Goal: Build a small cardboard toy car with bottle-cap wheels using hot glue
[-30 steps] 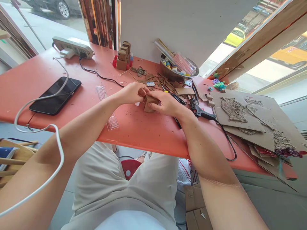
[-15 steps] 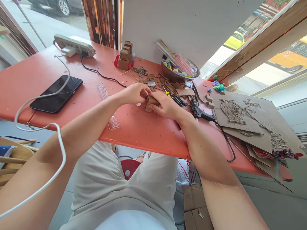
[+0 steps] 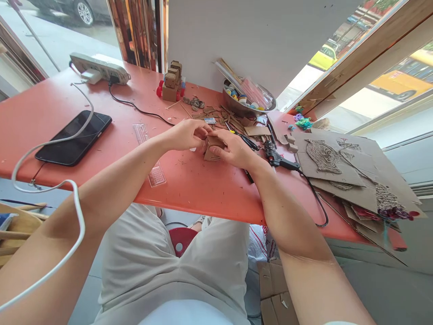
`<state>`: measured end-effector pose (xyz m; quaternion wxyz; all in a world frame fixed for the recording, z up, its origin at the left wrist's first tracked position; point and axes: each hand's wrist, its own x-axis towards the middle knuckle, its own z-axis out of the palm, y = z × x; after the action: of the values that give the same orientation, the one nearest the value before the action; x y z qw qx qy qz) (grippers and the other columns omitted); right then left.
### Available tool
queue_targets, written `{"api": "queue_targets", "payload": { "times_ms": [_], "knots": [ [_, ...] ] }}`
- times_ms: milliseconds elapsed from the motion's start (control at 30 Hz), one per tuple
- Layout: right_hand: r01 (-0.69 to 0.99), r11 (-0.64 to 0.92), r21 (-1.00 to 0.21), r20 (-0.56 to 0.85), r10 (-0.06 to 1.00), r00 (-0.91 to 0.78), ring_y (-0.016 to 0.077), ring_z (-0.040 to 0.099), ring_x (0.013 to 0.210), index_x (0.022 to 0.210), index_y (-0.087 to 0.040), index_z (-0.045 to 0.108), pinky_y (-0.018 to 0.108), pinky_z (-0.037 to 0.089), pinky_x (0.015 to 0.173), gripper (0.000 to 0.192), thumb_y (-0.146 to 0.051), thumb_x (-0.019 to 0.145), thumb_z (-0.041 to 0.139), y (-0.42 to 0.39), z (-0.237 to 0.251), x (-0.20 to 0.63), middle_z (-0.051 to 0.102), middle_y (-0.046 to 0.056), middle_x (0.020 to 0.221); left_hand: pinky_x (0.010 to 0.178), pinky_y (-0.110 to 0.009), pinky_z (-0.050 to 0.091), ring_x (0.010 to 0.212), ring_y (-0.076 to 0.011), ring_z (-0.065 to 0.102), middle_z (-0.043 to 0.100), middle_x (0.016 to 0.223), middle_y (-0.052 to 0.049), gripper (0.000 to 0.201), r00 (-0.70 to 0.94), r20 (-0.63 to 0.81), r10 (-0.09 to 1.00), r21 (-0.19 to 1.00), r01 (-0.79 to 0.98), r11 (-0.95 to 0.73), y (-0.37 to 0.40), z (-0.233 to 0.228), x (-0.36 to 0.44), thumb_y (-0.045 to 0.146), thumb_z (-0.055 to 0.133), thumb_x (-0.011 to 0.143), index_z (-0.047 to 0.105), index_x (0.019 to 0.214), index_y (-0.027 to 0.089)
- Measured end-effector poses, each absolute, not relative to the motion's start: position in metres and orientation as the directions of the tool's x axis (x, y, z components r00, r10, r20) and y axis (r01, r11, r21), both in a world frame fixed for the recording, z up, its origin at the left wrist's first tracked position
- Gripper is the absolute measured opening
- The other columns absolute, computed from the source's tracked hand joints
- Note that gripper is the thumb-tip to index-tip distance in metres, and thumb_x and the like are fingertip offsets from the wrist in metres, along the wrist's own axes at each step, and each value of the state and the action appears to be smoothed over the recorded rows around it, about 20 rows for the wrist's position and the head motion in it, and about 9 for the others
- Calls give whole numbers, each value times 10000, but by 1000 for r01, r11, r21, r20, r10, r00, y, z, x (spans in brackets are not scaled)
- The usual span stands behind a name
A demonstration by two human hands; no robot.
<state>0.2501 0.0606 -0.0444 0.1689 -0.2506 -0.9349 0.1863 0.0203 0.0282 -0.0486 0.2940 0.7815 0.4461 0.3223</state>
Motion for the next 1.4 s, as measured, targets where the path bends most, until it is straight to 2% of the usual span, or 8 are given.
{"api": "queue_targets", "payload": {
  "times_ms": [300, 567, 700, 833, 967, 1133, 1300, 1400],
  "knots": [
    [410, 719, -561, 301, 639, -708, 315, 717, 1169, 1204, -214, 601, 509, 590, 1024, 369, -421, 909, 682, 48, -40, 244, 750, 161, 1288, 1050, -381, 568, 1091, -246, 769, 830, 1127, -30, 351, 344, 475, 810, 577, 573, -582, 18, -37, 23, 222, 773, 826, 800, 1172, 271],
    [379, 731, -568, 386, 643, -661, 271, 690, 1086, 1089, -221, 612, 439, 559, 1023, 319, -471, 914, 706, 44, -28, 243, 765, 113, 1193, 1050, -433, 550, 1054, -254, 762, 832, 1083, -50, 117, 332, 563, 757, 503, 589, -633, 18, -42, 24, 357, 730, 927, 820, 884, 297],
    [264, 760, -594, 497, 604, -623, 253, 711, 1138, 1146, -226, 614, 414, 566, 1038, 290, -486, 1040, 539, 39, -24, 242, 759, 122, 1235, 1084, -467, 528, 1039, -264, 764, 835, 1003, -44, 141, 163, 734, 659, 445, 618, -648, 15, -42, 25, 340, 690, 954, 790, 864, 301],
    [105, 763, -638, 614, 586, -528, 218, 731, 1186, 1192, -242, 639, 389, 593, 1048, 290, -431, 1093, 442, 35, -23, 238, 763, 108, 1275, 956, -410, 581, 921, -242, 765, 819, 899, -31, 65, -81, 816, 573, 513, 560, -651, 11, -38, 26, 297, 720, 894, 760, 849, 272],
    [16, 703, -711, 625, 642, -444, 212, 772, 1093, 1142, -238, 681, 346, 649, 919, 227, -378, 967, 643, 30, -26, 230, 792, 82, 1191, 778, -314, 590, 771, -183, 720, 764, 773, -3, 41, -183, 748, 638, 654, 372, -659, 7, -32, 33, 271, 745, 792, 729, 773, 239],
    [-39, 549, -835, 527, 777, -344, 172, 759, 825, 952, -224, 710, 293, 642, 725, 151, -365, 900, 700, 23, -22, 225, 782, 17, 904, 707, -283, 597, 771, -179, 729, 752, 763, -9, 173, -94, 538, 838, 843, 74, -533, 3, -24, 41, 317, 838, 695, 712, 761, 219],
    [-32, 374, -927, 360, 864, -352, 133, 644, 589, 860, -199, 719, 240, 537, 508, 103, -297, 853, 688, 24, -20, 224, 697, -22, 716, 722, -306, 633, 800, -207, 750, 775, 760, -29, 305, -71, 409, 910, 907, -81, -414, 3, -21, 44, 377, 934, 583, 735, 735, 204],
    [-41, 368, -929, 358, 868, -344, 142, 660, 623, 832, -193, 731, 251, 553, 539, 115, -298, 839, 685, 25, -20, 222, 714, -11, 726, 713, -317, 641, 800, -222, 759, 760, 728, -28, 344, -62, 370, 927, 924, -84, -374, 2, -20, 44, 398, 963, 545, 744, 717, 196]
  ]
}}
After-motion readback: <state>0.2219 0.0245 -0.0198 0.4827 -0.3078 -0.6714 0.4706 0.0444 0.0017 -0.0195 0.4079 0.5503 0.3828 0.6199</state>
